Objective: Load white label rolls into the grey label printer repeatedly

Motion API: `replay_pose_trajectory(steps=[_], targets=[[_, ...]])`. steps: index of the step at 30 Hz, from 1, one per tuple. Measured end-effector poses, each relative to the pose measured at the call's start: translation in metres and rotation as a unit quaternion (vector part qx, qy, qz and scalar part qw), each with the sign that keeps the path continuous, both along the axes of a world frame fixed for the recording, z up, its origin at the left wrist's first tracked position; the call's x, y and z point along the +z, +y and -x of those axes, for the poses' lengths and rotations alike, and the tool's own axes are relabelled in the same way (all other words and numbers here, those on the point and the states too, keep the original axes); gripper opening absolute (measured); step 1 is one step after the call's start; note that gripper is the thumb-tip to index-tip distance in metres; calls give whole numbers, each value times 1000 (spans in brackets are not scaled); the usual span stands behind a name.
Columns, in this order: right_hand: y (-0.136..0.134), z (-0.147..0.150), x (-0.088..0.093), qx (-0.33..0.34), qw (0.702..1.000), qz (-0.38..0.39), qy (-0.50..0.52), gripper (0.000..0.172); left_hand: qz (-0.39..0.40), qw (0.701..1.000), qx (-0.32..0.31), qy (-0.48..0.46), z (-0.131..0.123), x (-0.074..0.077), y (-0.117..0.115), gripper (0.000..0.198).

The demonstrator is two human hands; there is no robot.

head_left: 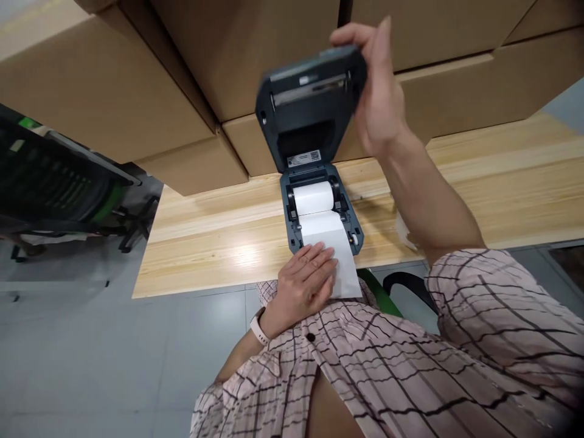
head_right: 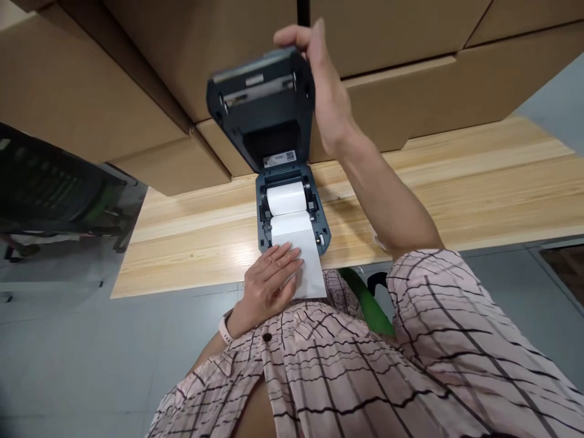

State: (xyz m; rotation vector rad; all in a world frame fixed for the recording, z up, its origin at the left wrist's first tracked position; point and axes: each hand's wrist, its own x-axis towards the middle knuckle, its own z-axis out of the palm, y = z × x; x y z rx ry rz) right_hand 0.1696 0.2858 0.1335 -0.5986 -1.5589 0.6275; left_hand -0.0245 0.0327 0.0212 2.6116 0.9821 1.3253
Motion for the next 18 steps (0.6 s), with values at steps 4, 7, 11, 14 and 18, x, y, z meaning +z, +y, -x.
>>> replay_pose_trajectory(steps=[4,7,11,14,18], targets=[[-105,-14,-36,-29,997,-72,-31,45,-17,999,-26,-29,5,-2,-2,32],[-156,-21,-71,-66,988,-78,-120,44,-34,997,-48,-52,12,-6,-8,31],[-180,-22,-114,-114,981,-67,-141,34,-114,984,-10,-137,19,-13,-9,32],[-189,-19,-132,-129,984,-29,-123,33,-25,964,108,-242,12,-14,7,53],[-199,-16,-144,-115,990,46,-69,30,323,879,106,-335,-5,-10,31,90]])
